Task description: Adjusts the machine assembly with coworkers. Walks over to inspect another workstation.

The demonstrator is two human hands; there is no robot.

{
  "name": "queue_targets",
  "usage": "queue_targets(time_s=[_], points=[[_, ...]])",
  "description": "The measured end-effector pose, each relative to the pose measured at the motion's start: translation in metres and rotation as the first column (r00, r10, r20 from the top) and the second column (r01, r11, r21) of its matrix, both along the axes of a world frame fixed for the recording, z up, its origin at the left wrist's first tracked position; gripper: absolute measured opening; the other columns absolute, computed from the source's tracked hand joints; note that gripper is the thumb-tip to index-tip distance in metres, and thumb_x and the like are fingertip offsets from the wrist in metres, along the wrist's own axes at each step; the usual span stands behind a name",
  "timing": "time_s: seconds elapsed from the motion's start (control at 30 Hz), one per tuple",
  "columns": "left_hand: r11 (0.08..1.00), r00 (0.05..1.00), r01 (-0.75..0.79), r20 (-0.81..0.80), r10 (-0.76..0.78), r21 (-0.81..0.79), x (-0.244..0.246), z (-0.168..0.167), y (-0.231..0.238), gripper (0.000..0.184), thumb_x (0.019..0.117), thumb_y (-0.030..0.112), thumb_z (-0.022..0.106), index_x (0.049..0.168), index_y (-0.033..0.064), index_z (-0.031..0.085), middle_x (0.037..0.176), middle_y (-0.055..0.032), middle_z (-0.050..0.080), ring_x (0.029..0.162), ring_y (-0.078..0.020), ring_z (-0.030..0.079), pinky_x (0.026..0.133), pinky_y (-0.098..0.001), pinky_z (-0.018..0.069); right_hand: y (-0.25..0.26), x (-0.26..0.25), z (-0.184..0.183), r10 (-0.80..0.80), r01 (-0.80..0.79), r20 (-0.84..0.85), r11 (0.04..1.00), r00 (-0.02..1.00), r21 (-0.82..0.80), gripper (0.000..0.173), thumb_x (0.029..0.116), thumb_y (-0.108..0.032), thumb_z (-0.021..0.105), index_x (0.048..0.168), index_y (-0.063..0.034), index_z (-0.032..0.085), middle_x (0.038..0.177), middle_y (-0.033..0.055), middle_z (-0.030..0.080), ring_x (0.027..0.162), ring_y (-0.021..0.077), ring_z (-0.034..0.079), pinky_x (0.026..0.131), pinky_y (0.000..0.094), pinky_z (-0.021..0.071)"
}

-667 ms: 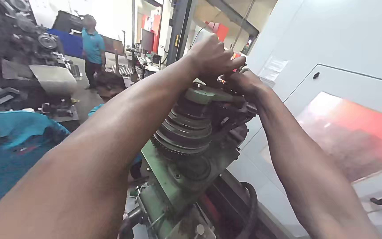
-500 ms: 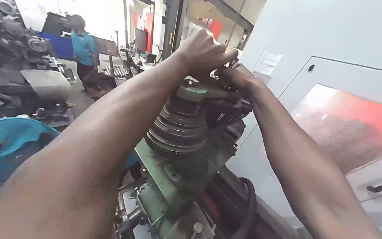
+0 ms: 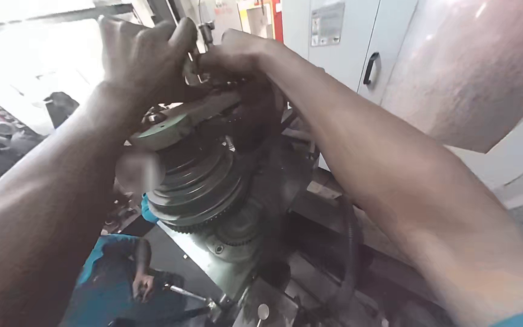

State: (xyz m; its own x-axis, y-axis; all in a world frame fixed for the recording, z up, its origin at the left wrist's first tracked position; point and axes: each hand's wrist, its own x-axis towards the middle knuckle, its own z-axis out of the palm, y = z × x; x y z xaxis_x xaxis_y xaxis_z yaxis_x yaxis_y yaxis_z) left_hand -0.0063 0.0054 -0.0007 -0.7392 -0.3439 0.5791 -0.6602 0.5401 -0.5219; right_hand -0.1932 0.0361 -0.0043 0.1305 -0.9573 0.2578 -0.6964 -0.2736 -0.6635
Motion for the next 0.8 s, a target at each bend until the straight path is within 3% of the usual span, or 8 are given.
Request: queue_targets(time_s=[0.07,0.13,0.2,0.27,0.47,0.6,0.7,0.8], points=[[0.999,1.000,-0.001,0.009,0.001,-0.032,0.000,-0.001,-0.005,0.075,0.0895,0.068,0.054,0.120,-0.0002,0.054,0.103,-0.0327,0.065,0.083,-0.0584,0.064,0.065,-0.0740,0.0429,0.006,-0.001,0.000,0.033,-0.033,0.052,0.999,0.998,0.015,0.029,0.0981,-0.040,0.067,0.098,-0.0107,0.069,0.086,-0.0018,0.063,0.076,0.0074,0.061,0.072,0.0312,0.0528],[0.996,1.000,0.017,0.009,-0.017,-0.083,0.002,-0.002,-0.007,0.077,0.0904,0.072,0.048,0.116,0.0002,0.056,0.097,-0.0303,0.065,0.082,-0.0559,0.065,0.064,-0.0714,0.0441,0.009,0.000,-0.002,0.044,-0.043,0.037,0.999,0.998,-0.022,0.026,0.0955,-0.038,0.070,0.096,-0.0128,0.069,0.083,-0.0035,0.063,0.072,0.0057,0.059,0.068,0.0292,0.0509],[0.990,0.999,0.054,0.006,-0.054,-0.130,0.003,-0.003,-0.008,0.072,0.0922,0.068,0.048,0.113,-0.0005,0.057,0.093,-0.0297,0.066,0.080,-0.0550,0.066,0.062,-0.0703,0.0442,0.013,-0.002,0.001,0.043,-0.046,-0.049,0.997,0.998,-0.063,0.028,0.0964,-0.036,0.070,0.111,-0.0114,0.070,0.100,0.0011,0.066,0.087,0.0094,0.061,0.079,0.0339,0.0498],[0.993,1.000,0.014,-0.006,-0.015,-0.115,0.001,-0.005,-0.003,0.069,0.0932,0.064,0.049,0.109,-0.0024,0.058,0.093,-0.0311,0.065,0.081,-0.0563,0.065,0.062,-0.0708,0.0433,0.016,0.000,-0.001,-0.017,0.008,-0.092,0.995,0.996,-0.097,0.036,0.0956,-0.039,0.069,0.117,-0.0099,0.067,0.111,0.0051,0.066,0.100,0.0140,0.062,0.086,0.0389,0.0494],[0.995,0.997,-0.078,0.011,0.079,-0.066,0.000,-0.004,-0.001,0.073,0.0911,0.067,0.050,0.103,-0.0044,0.057,0.090,-0.0333,0.065,0.080,-0.0582,0.065,0.062,-0.0718,0.0422,0.012,0.006,-0.003,-0.162,0.134,-0.127,0.969,0.979,-0.206,0.043,0.0952,-0.047,0.065,0.112,-0.0074,0.072,0.119,0.0116,0.068,0.112,0.0242,0.063,0.091,0.0495,0.0488],[0.987,0.986,-0.162,0.027,0.162,-0.004,-0.004,-0.002,-0.002,0.066,0.0906,0.059,0.058,0.107,-0.0050,0.056,0.094,-0.0352,0.064,0.086,-0.0610,0.064,0.067,-0.0763,0.0405,0.014,0.015,-0.009,-0.286,0.238,-0.143,0.928,0.947,-0.286,0.039,0.0895,-0.049,0.065,0.102,-0.0132,0.074,0.115,0.0063,0.069,0.109,0.0226,0.065,0.084,0.0486,0.0514],[0.986,0.986,-0.165,0.045,0.163,0.022,-0.004,-0.001,-0.006,0.064,0.0917,0.057,0.057,0.104,-0.0051,0.056,0.095,-0.0348,0.064,0.087,-0.0603,0.064,0.069,-0.0758,0.0407,0.014,0.017,-0.009,-0.300,0.241,-0.158,0.920,0.941,-0.310,0.040,0.0868,-0.050,0.066,0.104,-0.0142,0.074,0.112,0.0063,0.070,0.106,0.0231,0.066,0.081,0.0497,0.0515],[0.995,0.997,-0.045,0.050,0.050,-0.093,0.009,-0.004,-0.043,0.064,0.0915,0.067,0.051,0.102,0.0041,0.054,0.085,-0.0263,0.063,0.074,-0.0536,0.064,0.057,-0.0705,0.0410,0.016,0.020,-0.007,-0.331,0.262,-0.196,0.915,0.923,-0.308,0.044,0.0846,-0.051,0.067,0.110,-0.0154,0.072,0.115,0.0064,0.069,0.108,0.0240,0.065,0.079,0.0505,0.0516]])
